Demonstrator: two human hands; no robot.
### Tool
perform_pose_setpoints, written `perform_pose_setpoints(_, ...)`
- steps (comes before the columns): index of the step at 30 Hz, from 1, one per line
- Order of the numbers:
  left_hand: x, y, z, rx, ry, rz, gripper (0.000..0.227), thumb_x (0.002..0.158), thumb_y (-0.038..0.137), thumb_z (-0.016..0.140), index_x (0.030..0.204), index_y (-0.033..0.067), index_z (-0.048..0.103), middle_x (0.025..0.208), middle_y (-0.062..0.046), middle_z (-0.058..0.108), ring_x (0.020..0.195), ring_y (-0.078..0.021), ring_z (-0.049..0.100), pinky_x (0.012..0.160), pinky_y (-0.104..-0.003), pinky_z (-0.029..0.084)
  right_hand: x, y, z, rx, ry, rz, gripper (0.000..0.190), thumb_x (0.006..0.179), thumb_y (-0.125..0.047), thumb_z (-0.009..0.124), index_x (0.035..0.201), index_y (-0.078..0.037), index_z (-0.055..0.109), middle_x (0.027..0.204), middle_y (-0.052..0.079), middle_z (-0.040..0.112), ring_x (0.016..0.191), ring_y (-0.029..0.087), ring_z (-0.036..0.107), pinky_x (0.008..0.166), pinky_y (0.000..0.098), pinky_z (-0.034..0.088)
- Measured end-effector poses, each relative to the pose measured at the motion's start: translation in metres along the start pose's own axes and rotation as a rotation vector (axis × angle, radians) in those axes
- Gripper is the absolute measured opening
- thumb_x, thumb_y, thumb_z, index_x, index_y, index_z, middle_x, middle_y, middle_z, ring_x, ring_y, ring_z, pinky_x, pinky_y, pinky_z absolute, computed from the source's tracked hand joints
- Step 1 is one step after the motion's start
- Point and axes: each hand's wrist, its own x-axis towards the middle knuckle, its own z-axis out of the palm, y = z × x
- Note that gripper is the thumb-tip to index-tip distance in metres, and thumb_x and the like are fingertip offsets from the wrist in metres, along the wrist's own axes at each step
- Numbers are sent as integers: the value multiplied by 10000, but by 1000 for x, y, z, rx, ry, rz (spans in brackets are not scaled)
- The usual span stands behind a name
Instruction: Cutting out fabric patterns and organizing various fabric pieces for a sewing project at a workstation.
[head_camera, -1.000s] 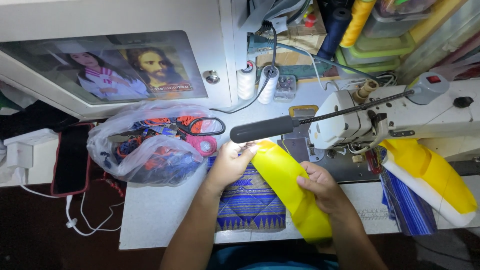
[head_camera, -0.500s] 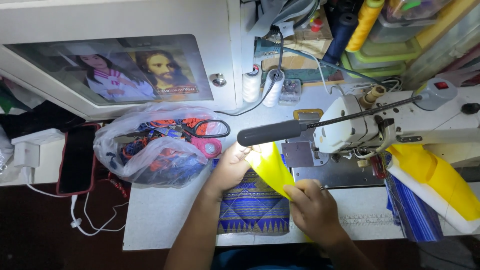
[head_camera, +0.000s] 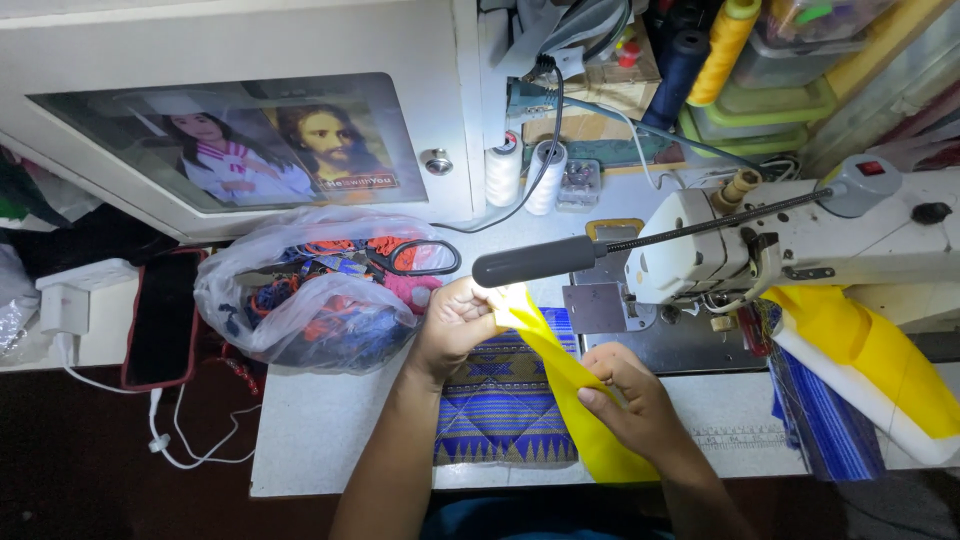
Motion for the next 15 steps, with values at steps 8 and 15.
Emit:
perform_pose_setpoints(8, 6, -10, 7, -260, 66, -76, 259, 886, -79, 720, 1102, 9, 607, 1029, -201, 718, 878, -265, 757, 590, -246, 640, 29, 0, -12, 922, -653, 58, 720, 796, -329, 847, 1344, 70, 604, 1455, 201, 481, 1275, 364, 539, 1066, 451, 440)
perform_pose_setpoints(15, 12, 1, 18, -64, 311, 168, 354, 825, -109, 759, 1073, 75, 586, 1020, -112, 730, 958, -191, 723, 831, -305, 616, 19, 31, -5, 657, -304, 61, 395, 758, -451, 795, 863, -72, 763, 996, 113, 702, 855, 277, 699, 721, 399, 578)
